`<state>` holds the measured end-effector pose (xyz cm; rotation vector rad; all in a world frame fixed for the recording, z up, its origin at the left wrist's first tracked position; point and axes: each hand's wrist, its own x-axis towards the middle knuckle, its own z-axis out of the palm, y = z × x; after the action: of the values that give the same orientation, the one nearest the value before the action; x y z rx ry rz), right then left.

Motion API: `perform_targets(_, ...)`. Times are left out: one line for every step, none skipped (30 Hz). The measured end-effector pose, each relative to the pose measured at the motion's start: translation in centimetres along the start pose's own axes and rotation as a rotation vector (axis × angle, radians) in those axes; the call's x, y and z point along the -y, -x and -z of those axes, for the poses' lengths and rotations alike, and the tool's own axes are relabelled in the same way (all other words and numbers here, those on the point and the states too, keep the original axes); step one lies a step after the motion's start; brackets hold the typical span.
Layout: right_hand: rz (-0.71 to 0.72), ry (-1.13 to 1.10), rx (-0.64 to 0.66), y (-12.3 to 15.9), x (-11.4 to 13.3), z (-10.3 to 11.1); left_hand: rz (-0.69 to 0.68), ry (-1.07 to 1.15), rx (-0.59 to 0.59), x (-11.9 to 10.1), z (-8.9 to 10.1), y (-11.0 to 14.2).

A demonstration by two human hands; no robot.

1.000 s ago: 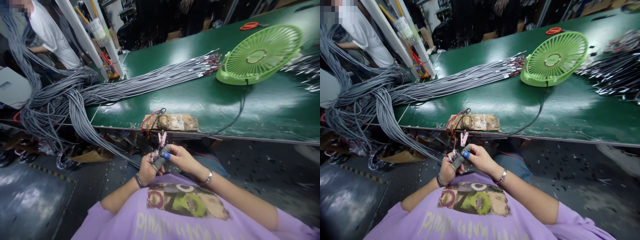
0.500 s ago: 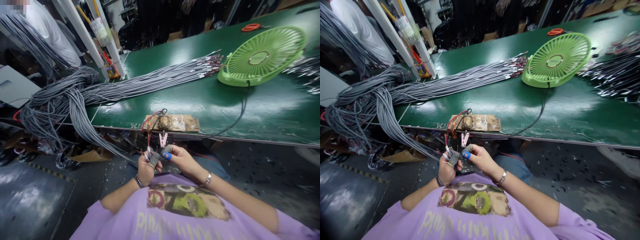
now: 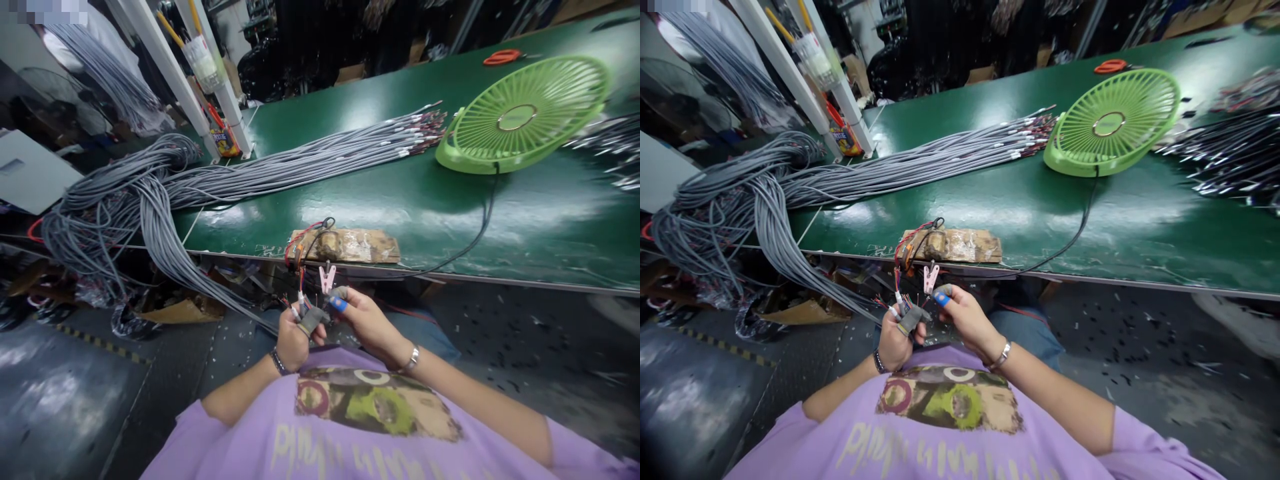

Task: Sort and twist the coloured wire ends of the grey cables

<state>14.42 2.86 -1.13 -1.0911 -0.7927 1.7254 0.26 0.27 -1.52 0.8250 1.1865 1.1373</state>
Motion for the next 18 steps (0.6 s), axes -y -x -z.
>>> perform_targets(-0.013,-0.028,-0.02,-0.1,0.1,0.1,0.0,0.008,-0.011,0.0,0.0,0.0)
perform_targets(-0.027,-0.052,-0.022,-0.1,0.2,0.3,0.001,0.013,-0.016,0.1,0.0,0.0)
perform_targets(-0.039,-0.062,-0.005,-0.1,0.4,0.3,0.002,0.018,-0.019,0.1,0.0,0.0)
perform_targets(-0.047,-0.056,0.032,-0.1,0.6,0.3,0.002,0.021,-0.022,0.2,0.0,0.0)
perform_targets(-0.046,-0.039,0.078,0.1,0.8,0.2,0.003,0.023,-0.025,0.3,0.0,-0.1)
perform_targets(-0.04,-0.016,0.125,0.2,1.0,0.1,0.003,0.023,-0.024,0.4,0.1,-0.1)
perform_targets(-0.033,0.006,0.167,0.4,1.1,-0.1,0.003,0.02,-0.017,0.5,0.1,-0.1)
perform_targets(-0.028,0.019,0.204,0.5,1.1,-0.2,0.002,0.015,-0.005,0.6,0.2,-0.1)
perform_targets(-0.028,0.024,0.237,0.6,1.1,-0.3,-0.001,0.01,0.009,0.6,0.3,-0.1)
perform_targets(-0.03,0.02,0.263,0.7,1.0,-0.4,-0.004,0.008,0.023,0.7,0.3,-0.1)
perform_targets(-0.031,0.011,0.282,0.6,0.8,-0.4,-0.007,0.01,0.032,0.7,0.3,-0.1)
perform_targets(-0.03,-0.003,0.293,0.5,0.5,-0.3,-0.009,0.017,0.036,0.7,0.3,-0.1)
perform_targets(-0.025,-0.016,0.297,0.4,0.2,-0.2,-0.008,0.029,0.035,0.6,0.2,-0.1)
perform_targets(-0.021,-0.026,0.299,0.2,-0.1,-0.1,-0.005,0.044,0.03,0.5,0.1,-0.1)
perform_targets(-0.019,-0.037,0.303,0.0,-0.4,0.1,0.0,0.062,0.023,0.4,0.0,-0.1)
perform_targets(-0.024,-0.054,0.308,-0.2,-0.6,0.1,0.006,0.079,0.017,0.2,-0.1,-0.1)
perform_targets(-0.035,-0.073,0.32,-0.4,-0.8,0.2,0.013,0.094,0.013,0.0,-0.2,0.0)
perform_targets(-0.049,-0.098,0.336,-0.5,-0.9,0.1,0.02,0.107,0.014,-0.2,-0.3,0.0)
